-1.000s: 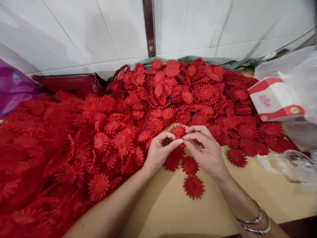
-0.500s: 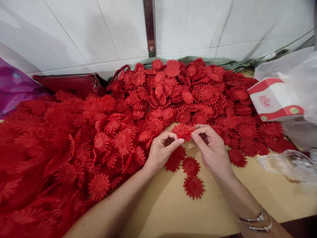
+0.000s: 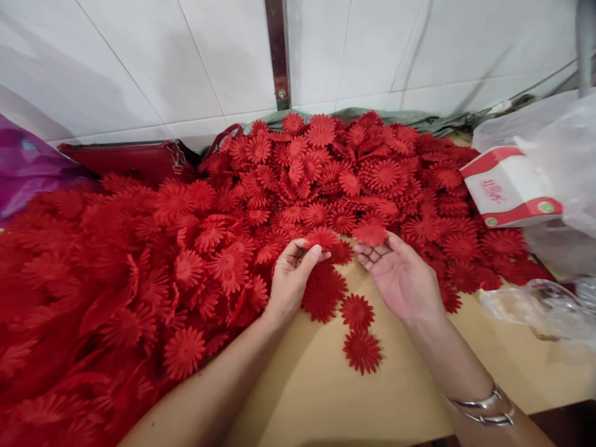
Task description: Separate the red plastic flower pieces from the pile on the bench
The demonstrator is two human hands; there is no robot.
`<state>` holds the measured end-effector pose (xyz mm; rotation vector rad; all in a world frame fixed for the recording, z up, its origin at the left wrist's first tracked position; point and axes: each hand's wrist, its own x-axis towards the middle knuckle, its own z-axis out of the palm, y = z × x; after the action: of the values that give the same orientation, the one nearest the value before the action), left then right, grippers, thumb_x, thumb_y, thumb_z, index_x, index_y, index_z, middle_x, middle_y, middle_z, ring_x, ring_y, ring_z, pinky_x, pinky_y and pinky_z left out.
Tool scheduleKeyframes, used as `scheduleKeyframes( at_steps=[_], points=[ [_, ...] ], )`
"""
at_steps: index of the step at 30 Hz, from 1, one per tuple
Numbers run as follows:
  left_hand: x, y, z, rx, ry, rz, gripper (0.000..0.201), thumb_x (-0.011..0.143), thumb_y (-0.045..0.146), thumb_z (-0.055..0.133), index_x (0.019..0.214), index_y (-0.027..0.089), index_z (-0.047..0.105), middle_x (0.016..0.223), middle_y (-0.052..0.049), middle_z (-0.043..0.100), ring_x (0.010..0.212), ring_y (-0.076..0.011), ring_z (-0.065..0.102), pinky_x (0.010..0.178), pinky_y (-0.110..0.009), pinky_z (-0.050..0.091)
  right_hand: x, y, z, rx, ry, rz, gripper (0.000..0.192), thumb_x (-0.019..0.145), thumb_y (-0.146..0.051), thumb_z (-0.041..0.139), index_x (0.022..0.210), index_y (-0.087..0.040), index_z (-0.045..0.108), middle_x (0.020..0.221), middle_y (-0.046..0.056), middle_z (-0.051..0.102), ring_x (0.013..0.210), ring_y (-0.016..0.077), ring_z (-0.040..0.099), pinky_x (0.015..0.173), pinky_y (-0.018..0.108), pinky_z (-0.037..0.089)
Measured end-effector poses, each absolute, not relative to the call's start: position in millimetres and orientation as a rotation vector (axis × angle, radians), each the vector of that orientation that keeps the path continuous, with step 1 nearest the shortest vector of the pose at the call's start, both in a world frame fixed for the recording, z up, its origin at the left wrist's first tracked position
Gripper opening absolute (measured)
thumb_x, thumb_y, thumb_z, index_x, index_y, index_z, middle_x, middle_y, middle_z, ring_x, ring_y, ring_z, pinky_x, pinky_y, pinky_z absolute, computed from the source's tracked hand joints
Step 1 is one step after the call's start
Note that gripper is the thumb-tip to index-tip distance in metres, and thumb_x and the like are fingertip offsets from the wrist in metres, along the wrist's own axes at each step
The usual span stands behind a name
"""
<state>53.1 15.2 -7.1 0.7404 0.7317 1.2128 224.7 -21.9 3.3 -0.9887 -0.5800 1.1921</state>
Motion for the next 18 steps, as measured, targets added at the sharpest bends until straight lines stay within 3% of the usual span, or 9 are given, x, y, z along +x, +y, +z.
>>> scheduleKeyframes(
  at_steps=[3,8,14,18],
  points=[
    [51.8,15.4,-9.0,0.776,0.704,1.201,0.023,0.08,0.034,0.081,0.09,0.019,0.067,0.091,0.002,0.07,0.084,-0.0117,0.069,0.091,-0.029,0.055,223.8,-21.7,5.8,-0.976,-0.509,1.238,0.035,0.091,-0.061,0.058,0.092,-0.027,0.067,0.094,0.001,0.074,0.085,0.0187,0.071,0.08,0.035,0.057],
    [49.8,15.8,-10.5,0.79,0.707,1.216,0.019,0.083,0.034,0.076,0.091,0.018,0.068,0.091,0.0,0.068,0.083,-0.012,0.064,0.084,-0.025,0.053,219.8,-24.3,6.0,-1.087,-0.596,1.096,0.022,0.076,-0.035,0.085,0.085,-0.025,0.067,0.082,-0.005,0.068,0.074,0.0104,0.063,0.075,0.024,0.052],
    [51.2,14.1,-9.0,0.786,0.737,1.21,0.023,0.082,0.037,0.078,0.085,0.019,0.064,0.081,0.004,0.06,0.077,-0.0097,0.06,0.085,-0.026,0.055,224.3,-28.2,-0.9,-1.21,-0.817,0.936,0.013,0.086,-0.034,0.077,0.086,-0.025,0.068,0.079,-0.004,0.068,0.072,0.0113,0.06,0.075,0.025,0.05],
    [52.8,14.3,-10.4,0.807,0.751,1.217,0.026,0.082,0.039,0.079,0.087,0.019,0.063,0.083,0.003,0.061,0.077,-0.0101,0.063,0.09,-0.028,0.054,223.7,-33.0,6.0,-1.26,-1.06,0.985,0.009,0.092,-0.033,0.07,0.099,-0.028,0.071,0.096,0.0,0.074,0.087,0.0152,0.068,0.085,0.03,0.053]
  ],
)
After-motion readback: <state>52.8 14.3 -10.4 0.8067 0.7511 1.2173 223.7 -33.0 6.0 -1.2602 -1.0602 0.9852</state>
